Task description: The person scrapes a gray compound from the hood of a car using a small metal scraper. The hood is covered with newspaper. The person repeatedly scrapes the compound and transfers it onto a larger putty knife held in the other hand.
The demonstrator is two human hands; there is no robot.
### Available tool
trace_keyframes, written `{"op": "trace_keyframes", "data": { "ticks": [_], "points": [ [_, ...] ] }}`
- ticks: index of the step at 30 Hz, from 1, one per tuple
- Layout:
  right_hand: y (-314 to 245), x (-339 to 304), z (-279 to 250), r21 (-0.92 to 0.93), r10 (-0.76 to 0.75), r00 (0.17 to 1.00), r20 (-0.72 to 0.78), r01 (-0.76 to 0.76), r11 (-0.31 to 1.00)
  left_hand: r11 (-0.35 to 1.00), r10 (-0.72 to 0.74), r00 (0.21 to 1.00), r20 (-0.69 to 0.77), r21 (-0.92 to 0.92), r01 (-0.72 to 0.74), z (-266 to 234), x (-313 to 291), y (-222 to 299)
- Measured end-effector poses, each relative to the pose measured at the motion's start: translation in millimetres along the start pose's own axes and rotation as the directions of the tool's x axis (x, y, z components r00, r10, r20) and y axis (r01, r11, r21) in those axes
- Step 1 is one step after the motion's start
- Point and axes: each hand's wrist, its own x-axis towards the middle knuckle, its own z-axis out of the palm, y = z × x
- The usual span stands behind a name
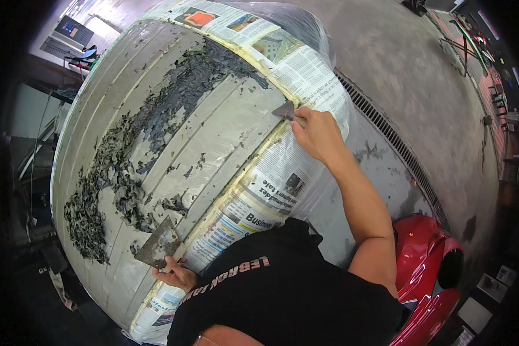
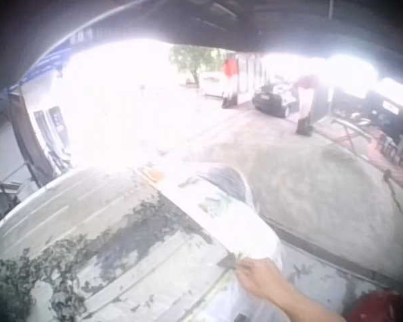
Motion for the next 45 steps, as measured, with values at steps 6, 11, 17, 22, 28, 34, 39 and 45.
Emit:
{"op": "trace_keyframes", "data": {
  "ticks": [6,11,17,22,28,34,39,45],
  "points": [
    [5,10,10,-0.009,-0.094,0.995,-0.033,0.094,0.996,0.999,0.021,0.999,0.029,-0.031,-0.020,3,-1,5],
    [7,10,12,0.010,-0.093,0.990,-0.105,0.094,0.996,0.997,0.049,0.997,0.052,-0.065,-0.046,10,6,-2],
    [8,4,12,0.011,-0.019,0.999,-0.033,0.019,1.000,0.994,0.056,0.998,-0.003,-0.090,-0.056,13,3,-3],
    [0,36,22,0.092,-0.200,0.971,-0.132,0.213,0.973,0.996,0.039,0.998,0.048,-0.086,-0.034,13,11,2],
    [-2,-9,3,0.078,-0.074,0.997,-0.025,0.076,0.994,0.993,0.060,0.995,-0.085,-0.099,-0.068,13,6,-14],
    [-7,-14,13,0.105,0.042,0.996,-0.077,-0.033,0.994,0.994,0.048,0.997,-0.054,-0.097,-0.053,10,6,-19],
    [-9,-6,6,0.046,0.050,0.997,-0.055,-0.048,0.998,0.997,0.050,0.997,-0.056,-0.060,-0.054,10,6,-13],
    [-11,-6,7,-0.007,0.043,0.998,-0.046,-0.043,0.999,0.998,0.006,1.000,-0.031,-0.065,-0.008,3,7,-25]
  ]
}}
